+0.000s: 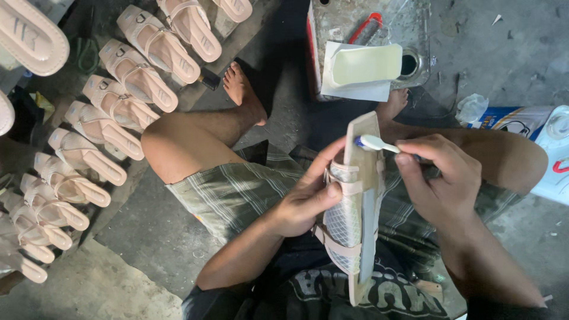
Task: The person sits on the floor and scrubs the sole of a beige slipper using a toothbrush. They repeatedly dip the toothbrush into a small container of liquid and scrub the textured surface of the slipper sole. The person handles the slipper with one hand while scrubbing with the other, occasionally rotating the slipper to access different areas.
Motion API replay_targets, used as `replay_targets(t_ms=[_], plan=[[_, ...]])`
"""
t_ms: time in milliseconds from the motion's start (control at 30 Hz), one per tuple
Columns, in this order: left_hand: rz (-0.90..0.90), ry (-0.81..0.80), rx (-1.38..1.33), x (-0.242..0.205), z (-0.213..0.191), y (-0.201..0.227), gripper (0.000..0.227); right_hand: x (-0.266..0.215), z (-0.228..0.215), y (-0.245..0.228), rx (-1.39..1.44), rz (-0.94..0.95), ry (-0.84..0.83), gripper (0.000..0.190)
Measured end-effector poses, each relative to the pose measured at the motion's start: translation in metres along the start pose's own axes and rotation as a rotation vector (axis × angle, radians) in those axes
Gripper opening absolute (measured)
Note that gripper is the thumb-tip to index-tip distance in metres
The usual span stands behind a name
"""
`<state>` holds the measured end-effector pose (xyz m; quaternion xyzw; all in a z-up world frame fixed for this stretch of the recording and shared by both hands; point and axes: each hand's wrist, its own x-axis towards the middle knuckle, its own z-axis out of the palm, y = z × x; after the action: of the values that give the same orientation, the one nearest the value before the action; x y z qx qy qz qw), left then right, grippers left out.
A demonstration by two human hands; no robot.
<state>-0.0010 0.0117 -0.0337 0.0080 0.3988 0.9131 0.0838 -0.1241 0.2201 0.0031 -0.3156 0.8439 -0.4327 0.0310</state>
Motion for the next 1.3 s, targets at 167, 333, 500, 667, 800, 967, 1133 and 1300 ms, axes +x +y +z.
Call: replay_targets(t_ms=[167,333,500,667,800,967,1133,1300], plan=[[-0.01,0.13,-0.117,0.001,-0.021,-0.002,0.091,0.004,0.0,-0.011,0.066,-0.156,-0.14,0.016],[-0.054,0.055,-0.021,-0.008,-0.027,-0.013,0.096,0.007,0.006,-0.007,-0.078,0.037,0.0,0.013],[0.048,0.228,-0.019,-0.006,-0.051,-0.007,0.097,-0.024,0.004,-0.004,0.139,-0.063,-0.168,0.019],[0.188,0.312,-0.095,0.009,-0.066,-0.011,0.095,-0.059,0.006,0.02,0.802,0.659,-0.506,0.031],[0.198,0.268,-0.203,0.019,-0.074,-0.019,0.093,-0.072,0.022,0.032,1.24,0.763,-0.506,0.026],[0.279,0.553,-0.308,0.026,-0.048,-0.039,0.09,-0.066,0.035,0.036,1.187,0.689,-0.266,0.022],[0.127,0.094,-0.254,0.016,-0.012,-0.047,0.117,-0.051,0.053,0.034,1.179,0.693,-0.198,0.021],[0.227,0.009,-0.439,0.032,-0.025,-0.04,0.109,-0.047,0.063,0.026,1.126,0.685,-0.294,0.024]])
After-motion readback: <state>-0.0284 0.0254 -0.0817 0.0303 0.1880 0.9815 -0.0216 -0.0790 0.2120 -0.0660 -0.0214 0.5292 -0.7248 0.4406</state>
